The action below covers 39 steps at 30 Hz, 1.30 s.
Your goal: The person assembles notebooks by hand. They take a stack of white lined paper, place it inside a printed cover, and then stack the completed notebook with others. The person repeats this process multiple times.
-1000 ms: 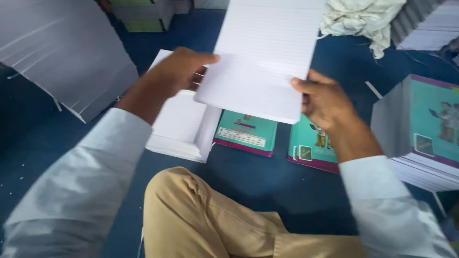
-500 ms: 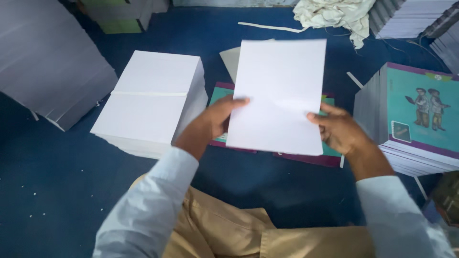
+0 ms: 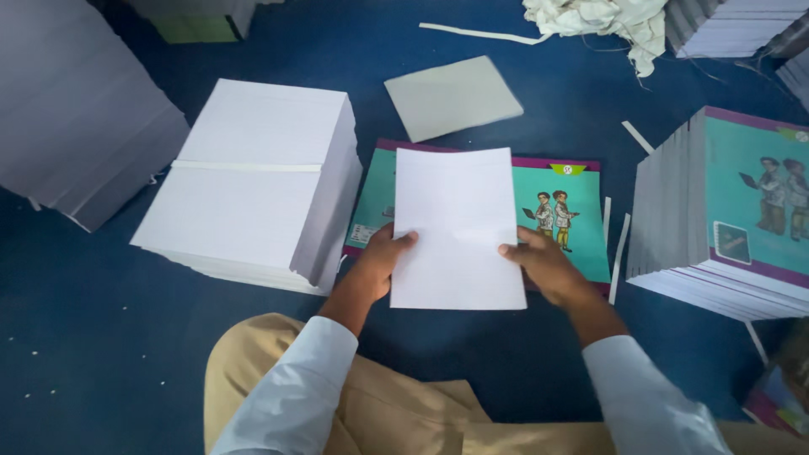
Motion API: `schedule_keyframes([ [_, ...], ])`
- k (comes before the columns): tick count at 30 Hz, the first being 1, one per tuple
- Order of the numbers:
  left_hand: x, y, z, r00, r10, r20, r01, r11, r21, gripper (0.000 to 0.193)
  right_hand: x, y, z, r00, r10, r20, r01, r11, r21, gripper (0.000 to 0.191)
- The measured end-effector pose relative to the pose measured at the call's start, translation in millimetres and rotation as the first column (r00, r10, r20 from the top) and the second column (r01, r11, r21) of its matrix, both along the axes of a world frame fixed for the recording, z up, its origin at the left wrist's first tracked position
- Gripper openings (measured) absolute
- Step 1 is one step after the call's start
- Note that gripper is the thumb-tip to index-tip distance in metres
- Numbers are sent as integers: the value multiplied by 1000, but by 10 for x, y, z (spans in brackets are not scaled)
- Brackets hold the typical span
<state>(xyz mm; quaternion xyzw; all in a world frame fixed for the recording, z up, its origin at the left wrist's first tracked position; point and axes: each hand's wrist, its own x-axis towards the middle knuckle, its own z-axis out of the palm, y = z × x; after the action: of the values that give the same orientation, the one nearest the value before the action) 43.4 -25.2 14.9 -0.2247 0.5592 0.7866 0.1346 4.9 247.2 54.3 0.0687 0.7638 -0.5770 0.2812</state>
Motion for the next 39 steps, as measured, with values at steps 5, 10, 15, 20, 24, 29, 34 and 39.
schedule_keyframes([
  [5,-42,-36,-196,999,5,42,2,985,-173,54,-72,-71,-480,998,16,-62,-12,999,51,53],
  [10,-26,-35,-301,996,18,89,0,980,-197,54,-75,-143,-925,990,-3,-140,0,1000,-25,50],
  [15,-35,-57,-347,996,27,85,-11,983,-182,52,-34,-193,-1040,982,4,-190,19,993,115,60],
  [20,-63,-73,-368,980,58,192,-41,995,-93,55,-18,-236,-1021,977,0,-211,17,997,81,71],
  [24,-81,-69,-394,986,26,164,-4,991,-132,58,-10,-239,-1001,973,62,-224,-18,981,195,74],
  [29,-54,-34,-395,992,1,126,33,963,-268,58,14,-259,-974,956,117,-268,-40,961,274,74],
  [34,-51,4,-389,998,-13,69,36,940,-338,58,14,-275,-900,989,78,-124,-33,945,326,75],
  [39,-31,-31,-351,1000,6,12,-2,947,-321,58,4,-256,-802,984,41,-172,-7,980,198,70],
])
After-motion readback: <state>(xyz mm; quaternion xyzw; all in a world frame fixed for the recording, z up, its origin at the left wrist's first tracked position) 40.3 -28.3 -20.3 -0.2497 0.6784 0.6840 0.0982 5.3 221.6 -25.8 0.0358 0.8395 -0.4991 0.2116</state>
